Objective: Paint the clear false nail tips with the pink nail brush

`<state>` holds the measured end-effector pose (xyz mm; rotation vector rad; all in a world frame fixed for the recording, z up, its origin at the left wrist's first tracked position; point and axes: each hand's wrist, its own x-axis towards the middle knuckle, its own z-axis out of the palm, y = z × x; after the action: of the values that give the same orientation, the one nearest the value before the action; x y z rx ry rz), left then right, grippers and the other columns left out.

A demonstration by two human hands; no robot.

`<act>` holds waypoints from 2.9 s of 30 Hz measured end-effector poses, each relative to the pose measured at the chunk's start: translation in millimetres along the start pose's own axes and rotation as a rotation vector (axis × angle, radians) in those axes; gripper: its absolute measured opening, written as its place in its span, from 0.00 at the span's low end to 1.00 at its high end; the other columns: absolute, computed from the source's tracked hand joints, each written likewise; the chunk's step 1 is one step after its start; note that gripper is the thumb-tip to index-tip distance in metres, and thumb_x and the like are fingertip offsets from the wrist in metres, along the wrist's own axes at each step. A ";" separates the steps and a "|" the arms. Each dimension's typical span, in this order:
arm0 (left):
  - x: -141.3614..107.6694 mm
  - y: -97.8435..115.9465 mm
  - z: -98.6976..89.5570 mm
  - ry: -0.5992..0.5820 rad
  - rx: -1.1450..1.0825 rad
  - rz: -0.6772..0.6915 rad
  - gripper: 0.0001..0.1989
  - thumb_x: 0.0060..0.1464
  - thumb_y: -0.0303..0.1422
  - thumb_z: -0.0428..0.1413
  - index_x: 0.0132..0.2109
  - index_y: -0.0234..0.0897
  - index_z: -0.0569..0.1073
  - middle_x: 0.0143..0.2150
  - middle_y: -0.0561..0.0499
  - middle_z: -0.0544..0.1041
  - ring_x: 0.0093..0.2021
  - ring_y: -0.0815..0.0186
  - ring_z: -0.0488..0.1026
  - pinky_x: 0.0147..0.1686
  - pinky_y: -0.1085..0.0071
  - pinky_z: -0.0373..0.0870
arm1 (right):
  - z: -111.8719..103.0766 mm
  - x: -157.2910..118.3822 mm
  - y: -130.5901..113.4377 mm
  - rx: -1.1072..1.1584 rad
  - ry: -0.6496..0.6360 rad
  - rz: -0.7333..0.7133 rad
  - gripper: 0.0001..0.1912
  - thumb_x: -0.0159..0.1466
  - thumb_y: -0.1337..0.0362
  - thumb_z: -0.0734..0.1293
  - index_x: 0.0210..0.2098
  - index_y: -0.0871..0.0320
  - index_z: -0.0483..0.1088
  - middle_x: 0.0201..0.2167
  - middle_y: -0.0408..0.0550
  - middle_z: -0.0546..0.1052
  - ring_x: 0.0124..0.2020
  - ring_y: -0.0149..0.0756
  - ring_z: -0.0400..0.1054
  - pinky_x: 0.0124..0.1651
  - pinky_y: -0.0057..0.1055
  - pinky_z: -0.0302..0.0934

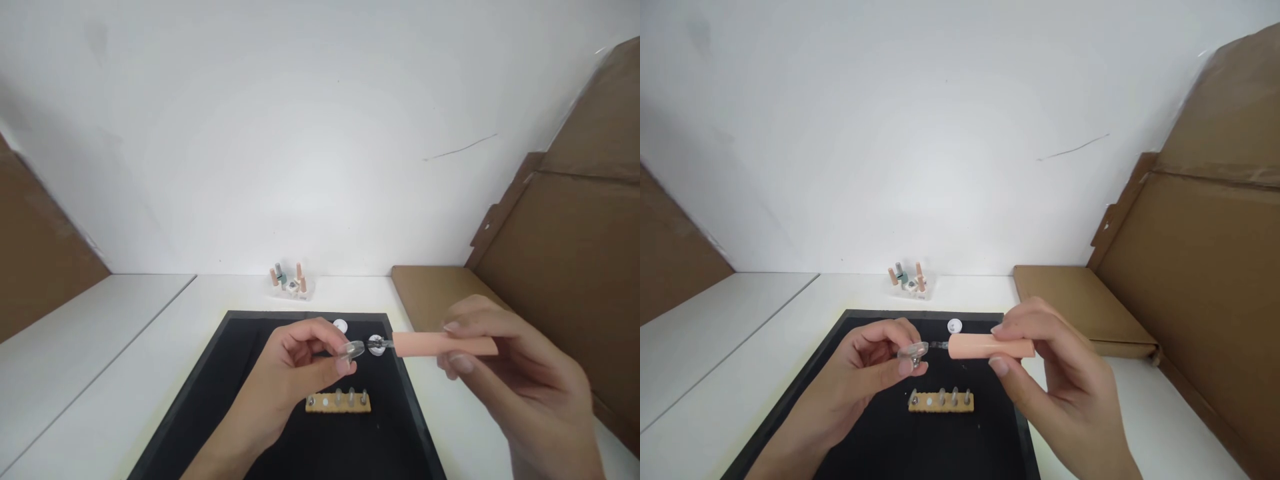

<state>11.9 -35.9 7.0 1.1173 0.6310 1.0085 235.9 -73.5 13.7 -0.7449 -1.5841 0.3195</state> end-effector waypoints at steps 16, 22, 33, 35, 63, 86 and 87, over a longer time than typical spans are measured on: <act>1.5 1.5 7.7 -0.027 0.019 0.031 0.05 0.49 0.26 0.69 0.28 0.39 0.82 0.30 0.54 0.77 0.30 0.72 0.72 0.31 0.79 0.68 | 2.4 1.5 -2.0 -0.011 -0.065 -0.029 0.08 0.64 0.70 0.69 0.41 0.51 0.74 0.29 0.45 0.72 0.30 0.35 0.67 0.27 0.29 0.63; -1.6 1.5 5.8 -0.017 0.004 0.024 0.05 0.47 0.27 0.70 0.27 0.39 0.83 0.30 0.54 0.78 0.31 0.71 0.73 0.34 0.76 0.71 | -0.2 -0.3 -0.7 0.022 -0.045 -0.010 0.08 0.65 0.71 0.68 0.41 0.52 0.74 0.30 0.45 0.71 0.29 0.34 0.66 0.25 0.28 0.62; -1.8 1.3 -2.9 -0.017 0.022 0.089 0.05 0.50 0.26 0.68 0.29 0.40 0.82 0.31 0.54 0.79 0.31 0.72 0.73 0.33 0.78 0.69 | -1.0 0.2 0.0 0.032 -0.008 -0.009 0.07 0.66 0.69 0.68 0.41 0.51 0.75 0.29 0.43 0.71 0.29 0.33 0.65 0.27 0.29 0.62; -2.2 -0.7 -3.6 -0.003 0.047 0.120 0.06 0.51 0.25 0.68 0.29 0.40 0.83 0.31 0.53 0.78 0.31 0.72 0.72 0.32 0.79 0.69 | -1.2 -0.7 -0.6 0.028 0.002 -0.016 0.05 0.66 0.67 0.68 0.41 0.51 0.75 0.29 0.44 0.72 0.29 0.34 0.65 0.27 0.30 0.62; -13.7 -0.9 3.4 0.074 0.335 0.393 0.15 0.53 0.17 0.61 0.34 0.45 0.83 0.35 0.54 0.80 0.34 0.72 0.78 0.33 0.84 0.75 | -4.7 3.8 -0.8 0.017 -0.107 -0.035 0.10 0.66 0.73 0.67 0.42 0.52 0.73 0.31 0.43 0.70 0.32 0.32 0.66 0.25 0.26 0.62; -13.9 8.5 9.8 0.104 0.378 0.400 0.15 0.48 0.15 0.61 0.30 0.42 0.83 0.32 0.53 0.80 0.31 0.71 0.79 0.31 0.83 0.77 | -2.6 2.8 0.0 0.023 -0.103 -0.038 0.07 0.67 0.70 0.66 0.42 0.53 0.73 0.31 0.43 0.70 0.31 0.31 0.66 0.25 0.25 0.62; -14.6 8.3 9.5 0.106 0.378 0.402 0.15 0.47 0.15 0.61 0.30 0.42 0.83 0.32 0.53 0.80 0.31 0.71 0.79 0.31 0.83 0.77 | -2.8 2.8 0.4 0.027 -0.101 -0.035 0.07 0.67 0.70 0.66 0.42 0.52 0.73 0.31 0.43 0.70 0.31 0.31 0.66 0.25 0.26 0.62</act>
<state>10.7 -52.2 17.1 1.5728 0.7173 1.3327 238.7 -72.1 16.1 -0.6888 -1.6828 0.3575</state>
